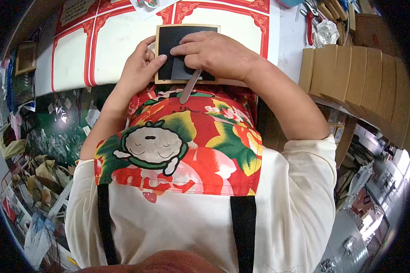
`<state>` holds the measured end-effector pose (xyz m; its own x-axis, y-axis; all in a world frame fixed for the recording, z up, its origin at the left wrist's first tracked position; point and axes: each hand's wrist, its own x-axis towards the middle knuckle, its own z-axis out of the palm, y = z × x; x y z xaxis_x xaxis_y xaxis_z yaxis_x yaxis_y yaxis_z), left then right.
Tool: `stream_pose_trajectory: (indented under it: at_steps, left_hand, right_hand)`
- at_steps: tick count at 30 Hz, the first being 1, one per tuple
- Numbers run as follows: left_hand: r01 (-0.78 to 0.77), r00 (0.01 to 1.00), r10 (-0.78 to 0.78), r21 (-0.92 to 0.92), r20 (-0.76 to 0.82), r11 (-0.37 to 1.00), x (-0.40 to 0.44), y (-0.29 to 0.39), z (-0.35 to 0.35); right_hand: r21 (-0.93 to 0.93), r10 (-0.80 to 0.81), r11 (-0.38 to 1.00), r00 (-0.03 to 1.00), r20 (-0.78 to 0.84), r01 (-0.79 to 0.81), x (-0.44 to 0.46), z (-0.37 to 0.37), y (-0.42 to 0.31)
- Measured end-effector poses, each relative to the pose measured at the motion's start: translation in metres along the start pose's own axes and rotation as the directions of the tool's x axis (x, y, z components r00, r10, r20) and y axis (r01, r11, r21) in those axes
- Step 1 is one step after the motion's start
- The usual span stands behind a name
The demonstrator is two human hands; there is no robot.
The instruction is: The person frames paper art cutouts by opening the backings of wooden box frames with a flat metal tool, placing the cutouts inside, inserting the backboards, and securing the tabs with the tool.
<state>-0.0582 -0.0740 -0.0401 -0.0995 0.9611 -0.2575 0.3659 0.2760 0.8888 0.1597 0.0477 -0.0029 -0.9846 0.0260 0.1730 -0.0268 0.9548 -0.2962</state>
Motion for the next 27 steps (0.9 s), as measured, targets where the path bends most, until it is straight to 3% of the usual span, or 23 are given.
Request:
stream_pose_trajectory:
  at_steps: [11,20,27]
  left_hand:
    - [-0.081,0.955,0.142,0.233,-0.259,0.969,-0.004,-0.006,0.019]
    - [-0.029,0.961,0.103,0.278,-0.256,0.960,-0.003,-0.001,0.021]
    - [-0.113,0.967,0.164,0.250,-0.195,0.962,0.034,-0.009,0.008]
  right_hand:
    - [0.086,-0.071,0.993,0.982,-0.174,0.087,-0.003,0.015,0.000]
    - [0.117,-0.064,0.989,0.980,-0.190,0.087,-0.005,0.022,-0.001]
    - [0.090,-0.095,0.989,0.976,-0.195,0.115,-0.004,0.024,-0.004]
